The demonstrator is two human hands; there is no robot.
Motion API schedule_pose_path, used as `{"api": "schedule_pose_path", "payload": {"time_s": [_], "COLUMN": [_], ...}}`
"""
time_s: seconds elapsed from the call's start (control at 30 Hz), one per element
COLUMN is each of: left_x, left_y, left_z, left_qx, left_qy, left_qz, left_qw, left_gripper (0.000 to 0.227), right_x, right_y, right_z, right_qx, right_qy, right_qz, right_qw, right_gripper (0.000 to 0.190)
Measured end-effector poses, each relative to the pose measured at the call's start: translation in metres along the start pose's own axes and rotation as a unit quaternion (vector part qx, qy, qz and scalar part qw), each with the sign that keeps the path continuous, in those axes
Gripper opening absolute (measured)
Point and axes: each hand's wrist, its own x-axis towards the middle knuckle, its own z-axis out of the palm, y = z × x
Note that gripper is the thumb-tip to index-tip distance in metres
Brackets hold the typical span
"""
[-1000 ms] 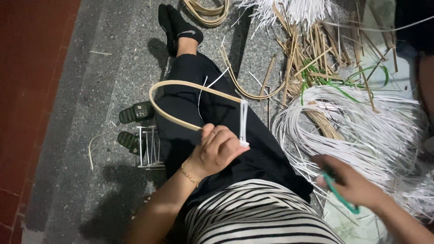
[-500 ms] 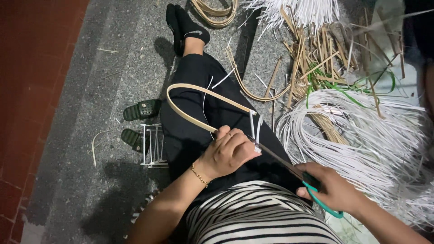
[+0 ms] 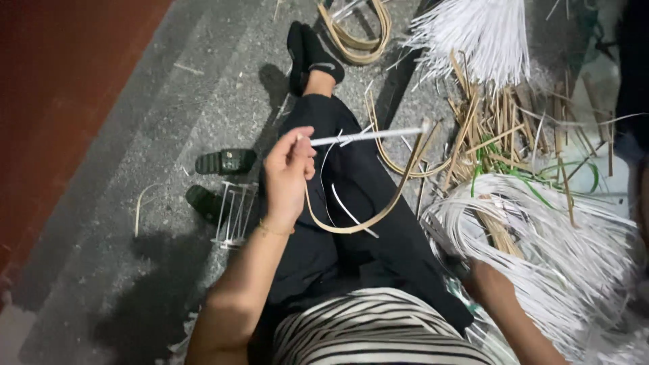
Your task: Hand-weaving or assembling a small structure using bamboo and plastic strips.
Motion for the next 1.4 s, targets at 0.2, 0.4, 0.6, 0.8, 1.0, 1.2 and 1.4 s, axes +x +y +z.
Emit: {"api": "schedule_pose_path", "payload": {"time_s": [0.2, 0.4, 0.6, 0.8, 1.0, 1.2, 1.4], "left_x": [-0.004, -0.037, -0.053, -0.031, -0.088, -0.125, -0.048], "left_y": [-0.028, -0.051, -0.079, -0.056, -0.244, -0.293, -0.136], "left_z": [-0.020, -0.068, -0.163, -0.330, -0.399, -0.350, -0.245], "left_qx": [-0.186, 0.029, 0.024, 0.083, 0.067, 0.358, 0.376], "left_qy": [-0.011, 0.017, 0.070, 0.357, 0.457, 0.374, 0.197], "left_qz": [-0.082, -0.169, -0.176, -0.065, -0.227, -0.429, -0.140], "left_qw": [0.979, 0.985, 0.982, 0.928, 0.857, 0.740, 0.894], "left_gripper": [0.034, 0.063, 0.090, 0.054, 0.049, 0.109, 0.053], "right_x": [-0.017, 0.023, 0.011, 0.159, 0.164, 0.154, 0.048], "right_y": [-0.140, -0.203, -0.230, -0.151, -0.132, -0.116, -0.121], "right_z": [-0.124, -0.102, -0.188, -0.140, -0.115, -0.139, -0.182], "right_qx": [0.700, 0.802, 0.426, 0.002, -0.067, 0.031, 0.174], "right_qy": [0.063, -0.022, 0.244, 0.218, 0.319, 0.251, 0.339], "right_qz": [-0.299, -0.288, -0.463, -0.229, -0.273, -0.204, -0.306], "right_qw": [0.645, 0.524, 0.738, 0.949, 0.905, 0.946, 0.872], "right_gripper": [0.055, 0.051, 0.044, 0.042, 0.033, 0.023, 0.012]}}
